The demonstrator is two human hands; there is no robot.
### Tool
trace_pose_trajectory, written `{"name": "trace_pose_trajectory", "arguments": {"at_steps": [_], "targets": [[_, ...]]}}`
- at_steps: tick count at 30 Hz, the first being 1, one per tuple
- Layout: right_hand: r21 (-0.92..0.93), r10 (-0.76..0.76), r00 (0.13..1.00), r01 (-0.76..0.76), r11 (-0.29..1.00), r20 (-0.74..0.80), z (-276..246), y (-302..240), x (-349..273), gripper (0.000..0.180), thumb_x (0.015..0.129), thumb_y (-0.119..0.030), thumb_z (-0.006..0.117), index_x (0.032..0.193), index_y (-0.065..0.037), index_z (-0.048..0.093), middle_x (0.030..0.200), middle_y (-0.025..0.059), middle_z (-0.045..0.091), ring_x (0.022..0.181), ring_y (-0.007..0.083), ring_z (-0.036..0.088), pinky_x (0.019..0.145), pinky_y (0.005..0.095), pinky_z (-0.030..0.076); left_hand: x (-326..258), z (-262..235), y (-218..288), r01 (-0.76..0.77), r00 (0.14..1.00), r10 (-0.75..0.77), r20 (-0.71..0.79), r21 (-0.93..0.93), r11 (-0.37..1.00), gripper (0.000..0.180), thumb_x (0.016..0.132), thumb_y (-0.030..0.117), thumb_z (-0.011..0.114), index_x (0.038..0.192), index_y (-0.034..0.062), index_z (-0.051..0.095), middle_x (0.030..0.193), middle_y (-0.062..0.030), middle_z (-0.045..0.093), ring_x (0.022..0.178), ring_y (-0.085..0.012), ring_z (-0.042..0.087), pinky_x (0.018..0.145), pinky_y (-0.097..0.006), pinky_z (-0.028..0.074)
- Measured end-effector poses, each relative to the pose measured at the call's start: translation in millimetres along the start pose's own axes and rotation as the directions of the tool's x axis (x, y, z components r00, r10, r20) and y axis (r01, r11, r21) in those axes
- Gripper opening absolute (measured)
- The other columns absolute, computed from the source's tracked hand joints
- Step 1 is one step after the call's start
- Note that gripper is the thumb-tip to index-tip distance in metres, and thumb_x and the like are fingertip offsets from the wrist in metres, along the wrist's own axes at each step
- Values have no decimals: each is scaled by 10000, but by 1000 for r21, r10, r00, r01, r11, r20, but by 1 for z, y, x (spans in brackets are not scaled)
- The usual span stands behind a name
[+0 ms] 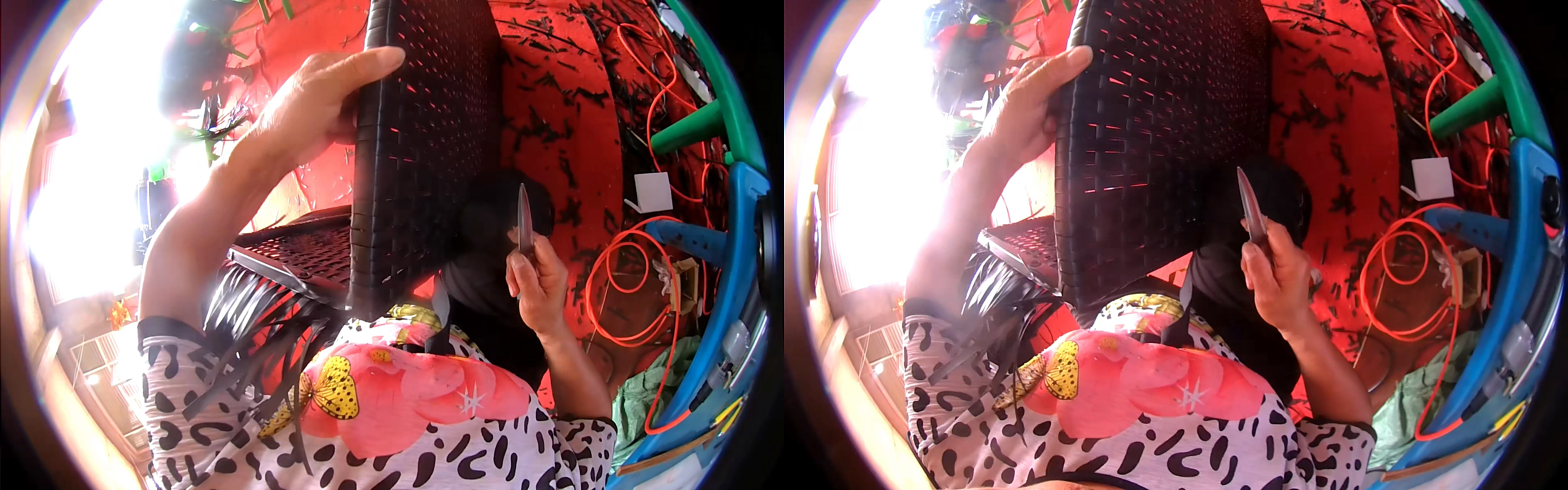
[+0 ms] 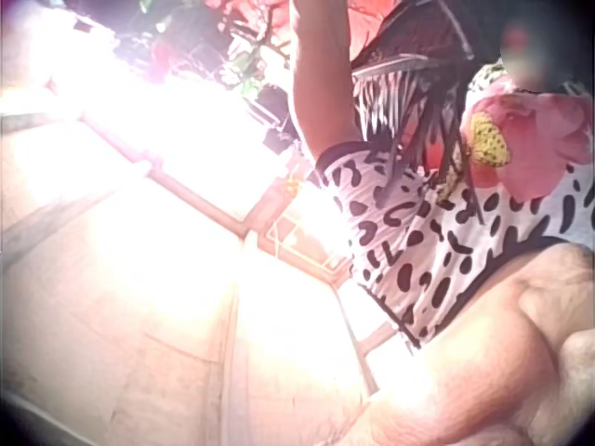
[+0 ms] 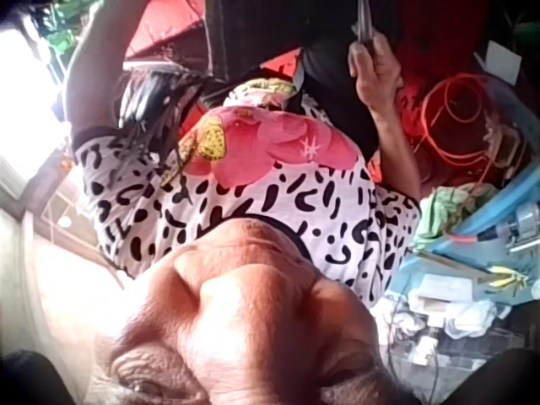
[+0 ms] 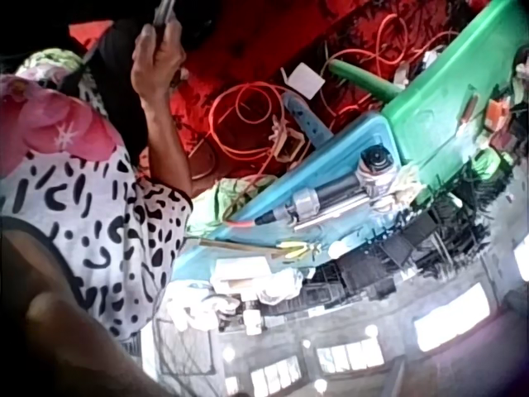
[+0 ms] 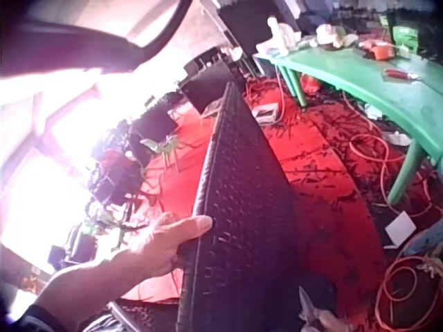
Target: The person weaves black plastic straps through the frame of a chair by hand, using a small blade to trim the excess material.
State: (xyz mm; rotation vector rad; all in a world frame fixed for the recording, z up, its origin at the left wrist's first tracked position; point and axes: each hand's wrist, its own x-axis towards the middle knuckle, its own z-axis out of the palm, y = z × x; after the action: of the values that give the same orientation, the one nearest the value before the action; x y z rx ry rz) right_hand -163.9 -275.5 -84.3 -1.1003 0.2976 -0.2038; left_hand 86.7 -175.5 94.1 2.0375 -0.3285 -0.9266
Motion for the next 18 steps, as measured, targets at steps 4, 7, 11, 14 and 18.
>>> {"name": "trace_pose_trajectory", "arguments": {"at_steps": [4, 7, 11, 14, 18], "targets": [[13, -3, 1000, 3, 1000, -20, -1, 3, 0, 232, 909, -66, 474, 1114, 39, 504, 591, -22, 452, 477, 26, 416, 443, 183, 337, -2, 6, -10, -57, 998, 57, -2, -129, 990, 410, 851, 379, 586, 901, -27, 600, 789, -63, 632, 659, -142, 623, 637, -285, 525], [36, 2, 1000, -2, 999, -12, 0, 2, 0, 233, 909, -70, 473, 1113, 37, 507, 584, -22, 452, 474, 24, 413, 443, 184, 336, -5, 10, -10, -77, 997, 74, -28, -153, 985, 416, 849, 392, 583, 876, -22, 600, 777, -61, 630, 657, -137, 621, 642, -282, 526], [-7, 16, 1000, -16, 1000, 1, 0, 0, 1, 233, 912, -72, 469, 1115, 38, 504, 580, -26, 448, 471, 25, 411, 441, 184, 333, 4, -8, -15, -107, 994, 110, -16, 137, 985, 449, 848, 440, 561, 829, -6, 612, 723, -51, 614, 613, -119, 595, 616, -255, 505], [-13, 3, 1000, -3, 1000, 11, 1, 0, 2, 233, 913, -71, 467, 1116, 38, 503, 580, -27, 446, 469, 26, 410, 439, 184, 331, 15, -6, -9, -78, 992, 88, -93, 106, 991, 465, 849, 464, 544, 768, 11, 612, 654, -26, 579, 549, -90, 535, 520, -230, 432], [8, -7, 1000, 7, 1000, 9, 0, 1, 2, 230, 911, -61, 471, 1116, 38, 503, 580, -26, 448, 464, 25, 409, 437, 186, 331, 8, 9, 0, -83, 989, 82, -126, -4, 997, 452, 848, 455, 542, 720, 25, 598, 614, -5, 550, 514, -75, 482, 462, -230, 350]]}}
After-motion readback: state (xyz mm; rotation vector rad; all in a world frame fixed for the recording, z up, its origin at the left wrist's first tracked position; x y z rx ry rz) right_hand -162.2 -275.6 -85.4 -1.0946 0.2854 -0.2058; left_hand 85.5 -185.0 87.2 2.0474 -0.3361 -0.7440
